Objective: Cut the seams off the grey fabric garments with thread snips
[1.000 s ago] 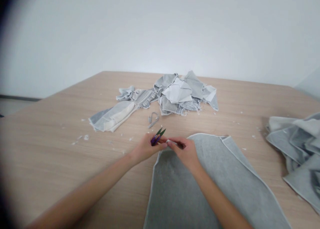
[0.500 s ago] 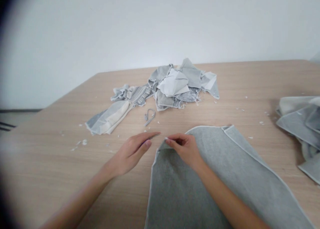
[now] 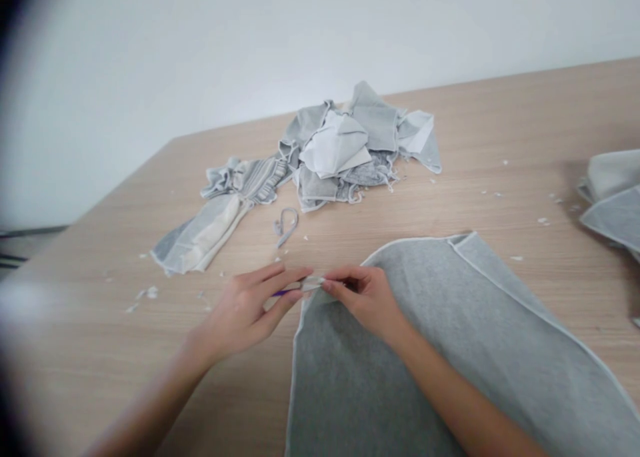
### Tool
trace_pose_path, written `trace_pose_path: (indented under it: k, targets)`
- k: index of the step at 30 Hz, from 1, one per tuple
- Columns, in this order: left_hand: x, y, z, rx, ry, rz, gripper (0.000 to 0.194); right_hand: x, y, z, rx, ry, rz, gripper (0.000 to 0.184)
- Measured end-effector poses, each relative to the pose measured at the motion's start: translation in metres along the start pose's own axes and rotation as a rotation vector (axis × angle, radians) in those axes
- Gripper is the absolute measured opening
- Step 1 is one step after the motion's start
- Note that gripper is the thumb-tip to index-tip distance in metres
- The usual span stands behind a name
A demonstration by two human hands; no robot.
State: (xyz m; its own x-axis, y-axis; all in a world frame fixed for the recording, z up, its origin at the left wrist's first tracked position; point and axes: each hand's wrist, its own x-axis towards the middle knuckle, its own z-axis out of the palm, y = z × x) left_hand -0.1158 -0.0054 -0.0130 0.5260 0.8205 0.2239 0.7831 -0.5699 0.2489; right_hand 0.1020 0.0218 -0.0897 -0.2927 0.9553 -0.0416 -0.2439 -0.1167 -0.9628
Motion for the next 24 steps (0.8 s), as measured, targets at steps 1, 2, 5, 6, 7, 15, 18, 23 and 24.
trace_pose_path:
  k: [1, 2, 5, 6, 7, 15, 18, 23, 24]
  targets:
    - [-0.0004, -0.0001, 0.0006, 0.007, 0.022, 0.018, 0.035, 0.0000, 0.0007, -0.0004, 0.002, -0.004, 0.007, 0.021]
    - [-0.0007, 0.0001, 0.0009, 0.020, 0.039, 0.035, 0.035, -0.0001, 0.0012, -0.0007, 0.004, -0.008, 0.013, 0.021]
    - [-0.0013, 0.0021, 0.0013, 0.082, 0.062, 0.073, 0.035, -0.0002, 0.0020, -0.0020, 0.010, -0.018, 0.019, 0.019]
    - [-0.0015, 0.0029, 0.0016, 0.104, 0.066, 0.083, 0.035, -0.0002, 0.0019, -0.0025, 0.010, -0.022, 0.019, 0.019]
    - [-0.0017, 0.0037, 0.0019, 0.125, 0.069, 0.092, 0.035, -0.0002, 0.0017, -0.0031, 0.009, -0.027, 0.019, 0.019]
    - [0.0002, 0.0043, 0.0053, 0.226, 0.109, 0.158, 0.036, -0.0002, -0.0021, -0.0047, -0.023, -0.082, 0.014, 0.022]
    - [0.0009, 0.0043, 0.0063, 0.247, 0.112, 0.184, 0.034, -0.0001, -0.0016, -0.0056, -0.023, -0.082, 0.013, 0.022]
    - [-0.0003, 0.0050, 0.0082, 0.248, 0.112, 0.170, 0.035, 0.0008, -0.0013, -0.0073, -0.037, -0.101, 0.016, 0.023]
    - [-0.0006, 0.0053, 0.0086, 0.244, 0.110, 0.167, 0.035, 0.0011, -0.0015, -0.0075, -0.038, -0.105, 0.016, 0.024]
